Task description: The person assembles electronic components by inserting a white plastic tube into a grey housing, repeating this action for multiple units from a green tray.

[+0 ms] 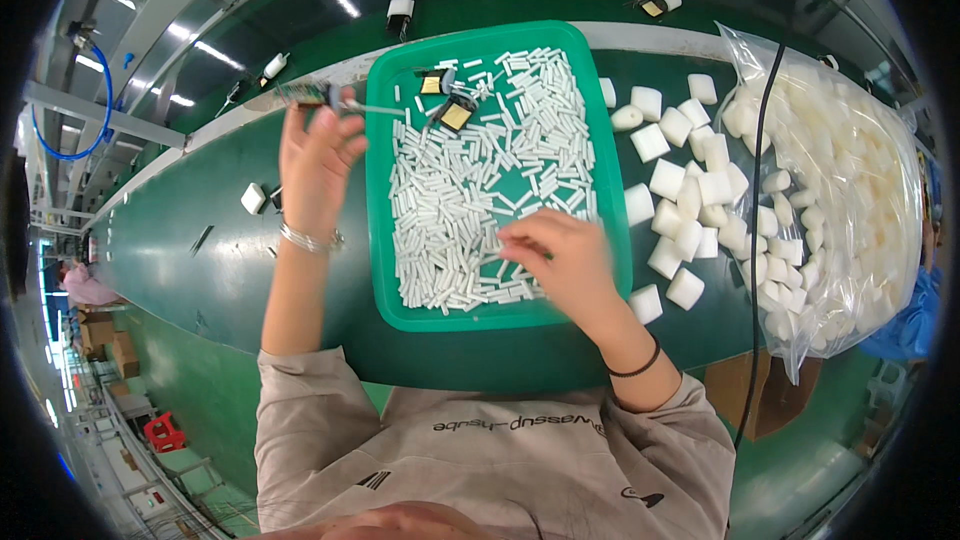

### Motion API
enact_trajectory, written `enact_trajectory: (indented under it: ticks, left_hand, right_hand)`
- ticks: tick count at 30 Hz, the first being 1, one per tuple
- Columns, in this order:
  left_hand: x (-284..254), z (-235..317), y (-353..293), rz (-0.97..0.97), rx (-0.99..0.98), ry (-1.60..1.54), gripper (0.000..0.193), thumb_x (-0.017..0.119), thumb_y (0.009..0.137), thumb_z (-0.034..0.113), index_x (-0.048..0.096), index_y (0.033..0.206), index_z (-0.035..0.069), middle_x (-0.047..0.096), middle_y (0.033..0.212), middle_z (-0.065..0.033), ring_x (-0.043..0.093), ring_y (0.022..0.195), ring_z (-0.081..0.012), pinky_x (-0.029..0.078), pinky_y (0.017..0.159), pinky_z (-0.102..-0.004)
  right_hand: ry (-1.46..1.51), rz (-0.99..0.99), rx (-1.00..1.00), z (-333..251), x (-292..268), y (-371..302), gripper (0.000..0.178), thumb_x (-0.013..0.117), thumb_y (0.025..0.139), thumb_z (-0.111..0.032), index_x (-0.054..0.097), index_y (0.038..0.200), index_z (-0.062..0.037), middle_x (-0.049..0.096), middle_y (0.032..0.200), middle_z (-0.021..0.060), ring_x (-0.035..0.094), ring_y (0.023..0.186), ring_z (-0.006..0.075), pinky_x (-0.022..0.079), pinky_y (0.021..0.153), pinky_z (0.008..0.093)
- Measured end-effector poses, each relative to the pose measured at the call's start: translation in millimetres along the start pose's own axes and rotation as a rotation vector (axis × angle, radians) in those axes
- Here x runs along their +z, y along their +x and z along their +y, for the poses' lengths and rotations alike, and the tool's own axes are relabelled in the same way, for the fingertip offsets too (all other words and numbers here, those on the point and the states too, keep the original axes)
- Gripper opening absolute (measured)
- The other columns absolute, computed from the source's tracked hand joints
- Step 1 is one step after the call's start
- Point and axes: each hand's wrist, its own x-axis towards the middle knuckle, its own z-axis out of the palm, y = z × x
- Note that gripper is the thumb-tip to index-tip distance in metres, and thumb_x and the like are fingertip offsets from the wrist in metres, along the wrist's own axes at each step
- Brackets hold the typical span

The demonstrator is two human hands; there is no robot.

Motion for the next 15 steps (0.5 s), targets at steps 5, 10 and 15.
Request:
enact_trajectory:
  ticks: [5,10,15]
  left_hand:
    - [29.7,-20.0,-74.4,-0.117,-0.186,-0.224,0.042,0.059,0.075,0.003,0.040,0.114,0.001,0.053,0.102,-0.0171,0.059,0.080,-0.0243,0.052,0.063,-0.0308]
    - [30.1,-35.2,-90.3,-0.162,-0.138,-0.201,0.039,0.062,0.075,0.013,0.043,0.107,0.001,0.053,0.097,-0.0147,0.058,0.073,-0.0204,0.050,0.058,-0.0310]
    - [29.8,-38.1,-92.6,-0.174,-0.151,-0.317,0.033,0.059,0.074,0.001,0.045,0.104,0.000,0.056,0.098,-0.0160,0.059,0.072,-0.0193,0.050,0.060,-0.0299]
  right_hand:
    - [0.671,0.179,0.174,-18.1,1.0,-0.3,0.024,0.061,0.070,0.008,0.058,0.094,0.0066,0.062,0.084,0.0121,0.060,0.081,0.0157,0.050,0.069,0.0229]
    - [0.774,0.213,0.265,-17.2,0.2,-2.6,0.028,0.061,0.070,0.009,0.057,0.097,0.0061,0.062,0.090,0.0146,0.060,0.081,0.0159,0.050,0.071,0.0240]
    - [0.802,0.216,0.278,-20.1,-0.5,-4.9,0.027,0.060,0.070,0.009,0.057,0.097,0.0059,0.062,0.089,0.0145,0.060,0.081,0.0160,0.050,0.070,0.0241]
